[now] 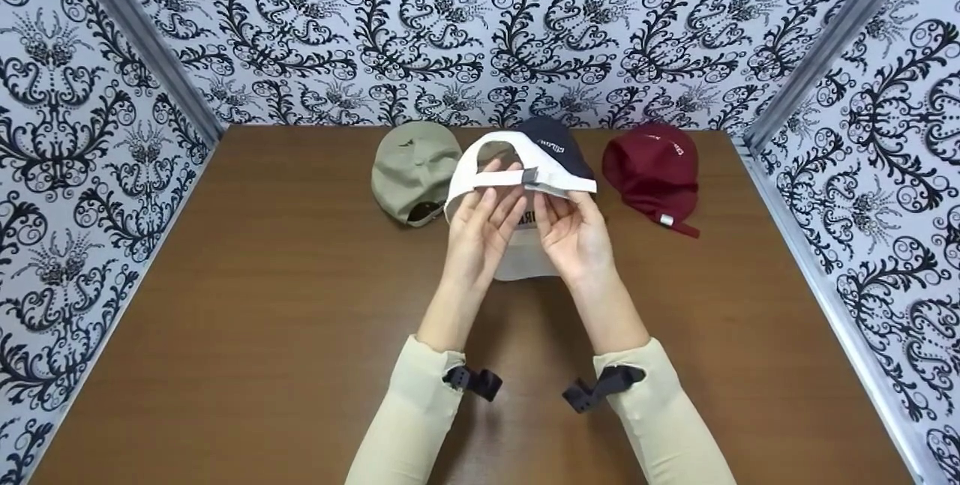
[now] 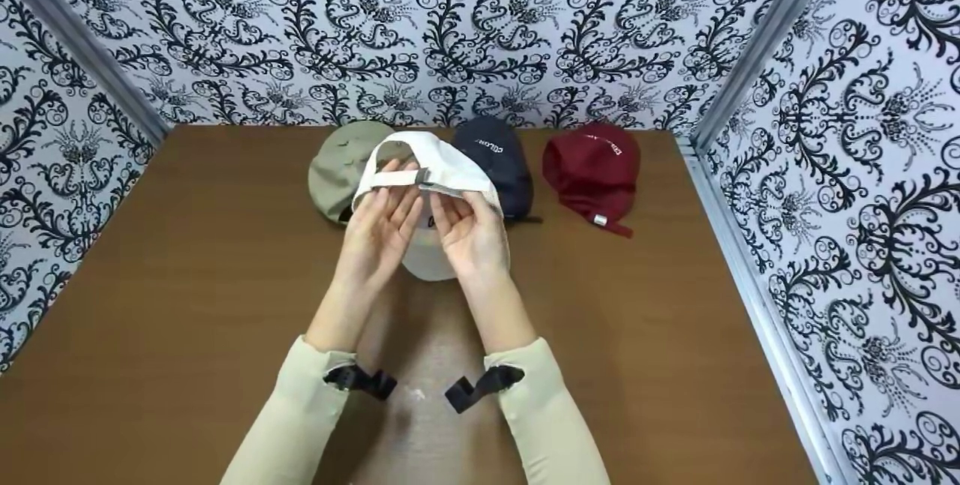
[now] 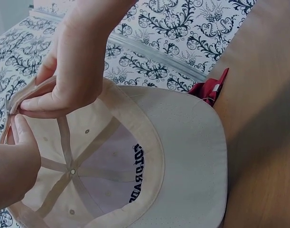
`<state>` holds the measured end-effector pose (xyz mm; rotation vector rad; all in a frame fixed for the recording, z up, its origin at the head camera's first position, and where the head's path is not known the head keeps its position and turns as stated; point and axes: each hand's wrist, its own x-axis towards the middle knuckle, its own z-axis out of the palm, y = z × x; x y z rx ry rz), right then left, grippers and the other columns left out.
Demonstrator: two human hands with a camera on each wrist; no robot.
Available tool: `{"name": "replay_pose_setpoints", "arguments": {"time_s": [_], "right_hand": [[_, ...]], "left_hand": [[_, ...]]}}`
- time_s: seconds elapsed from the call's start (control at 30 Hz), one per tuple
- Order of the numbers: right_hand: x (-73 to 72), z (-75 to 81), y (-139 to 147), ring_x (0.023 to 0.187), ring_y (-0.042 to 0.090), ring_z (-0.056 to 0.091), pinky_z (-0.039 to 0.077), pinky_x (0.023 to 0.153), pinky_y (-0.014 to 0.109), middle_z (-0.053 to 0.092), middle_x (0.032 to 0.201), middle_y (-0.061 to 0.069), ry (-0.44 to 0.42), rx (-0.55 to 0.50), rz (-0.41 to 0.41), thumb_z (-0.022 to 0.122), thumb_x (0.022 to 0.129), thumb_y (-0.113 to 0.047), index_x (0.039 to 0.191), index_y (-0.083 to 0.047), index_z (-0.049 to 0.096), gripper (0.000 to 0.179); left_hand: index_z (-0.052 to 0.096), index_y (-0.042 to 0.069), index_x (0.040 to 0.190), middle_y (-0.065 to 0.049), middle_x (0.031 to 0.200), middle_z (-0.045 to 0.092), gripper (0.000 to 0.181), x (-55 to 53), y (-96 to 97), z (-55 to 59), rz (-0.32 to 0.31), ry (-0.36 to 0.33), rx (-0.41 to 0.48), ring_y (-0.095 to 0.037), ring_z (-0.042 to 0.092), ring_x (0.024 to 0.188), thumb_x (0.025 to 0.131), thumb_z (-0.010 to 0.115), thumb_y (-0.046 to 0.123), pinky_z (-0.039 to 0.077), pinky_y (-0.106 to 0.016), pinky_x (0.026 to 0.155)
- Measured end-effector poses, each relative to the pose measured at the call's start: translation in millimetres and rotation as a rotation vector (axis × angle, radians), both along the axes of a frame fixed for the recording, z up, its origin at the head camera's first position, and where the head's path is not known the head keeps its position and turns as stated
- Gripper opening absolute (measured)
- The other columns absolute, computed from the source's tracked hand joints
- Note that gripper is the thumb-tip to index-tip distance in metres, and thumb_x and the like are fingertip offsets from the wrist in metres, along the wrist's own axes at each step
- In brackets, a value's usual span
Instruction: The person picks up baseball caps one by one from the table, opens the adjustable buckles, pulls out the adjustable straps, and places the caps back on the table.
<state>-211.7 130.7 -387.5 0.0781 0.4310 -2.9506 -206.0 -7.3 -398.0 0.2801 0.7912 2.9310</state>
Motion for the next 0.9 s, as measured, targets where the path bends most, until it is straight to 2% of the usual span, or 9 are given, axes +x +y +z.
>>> {"name": "replay_pose_setpoints", "arguments": {"time_s": [0.1,0.23,0.57,0.73,0.9], "right_hand": [[1.1,-0.2,0.3,0.082,0.024,0.074,0.063,0.076,0.029,0.075,0.087,0.016,0.002,0.009,0.004,0.069,0.087,0.000,0.097,0.002,0.067,0.010],[1.5,-1.3,0.6,0.081,0.023,0.074,0.063,0.075,0.028,0.075,0.084,0.014,0.006,0.012,0.011,0.073,0.082,0.005,0.092,0.002,0.069,0.011],[1.0,-1.1,-0.2,0.078,0.022,0.073,0.063,0.075,0.028,0.074,0.083,0.013,-0.004,0.066,-0.007,0.072,0.082,0.010,0.090,0.001,0.069,0.013],[2.5,0.1,-1.2,0.079,0.021,0.073,0.063,0.077,0.029,0.074,0.084,0.012,0.005,0.096,0.003,0.070,0.085,0.009,0.092,0.000,0.068,0.012],[3.4,1.1,-2.2,0.080,0.021,0.074,0.062,0.077,0.028,0.074,0.085,0.013,-0.009,0.110,0.001,0.070,0.085,0.009,0.092,0.001,0.069,0.011]], "left_hand": [[0.026,-0.001,0.154,-0.021,0.146,0.052,0.047,0.8,0.0,0.1,0.003,-0.006,-0.002,-0.016,0.070,0.106,0.107,0.032,0.004,0.057,-0.026,0.094],[0.027,-0.002,0.153,-0.018,0.139,0.060,0.046,1.6,-0.2,-0.1,0.003,-0.022,0.003,-0.015,0.070,0.105,0.108,0.032,0.004,0.058,-0.025,0.093],[0.034,-0.008,0.149,-0.008,0.115,0.074,0.044,-1.0,0.7,1.4,0.029,-0.089,-0.025,-0.014,0.073,0.096,0.108,0.037,0.009,0.060,-0.024,0.087],[0.035,-0.013,0.146,-0.007,0.099,0.077,0.045,-1.8,1.0,1.6,0.036,-0.114,-0.037,-0.014,0.074,0.090,0.108,0.038,0.011,0.060,-0.024,0.084],[0.036,-0.015,0.144,-0.007,0.094,0.077,0.045,-1.9,1.6,1.8,0.036,-0.127,-0.045,-0.014,0.075,0.088,0.108,0.039,0.011,0.061,-0.023,0.082]]}}
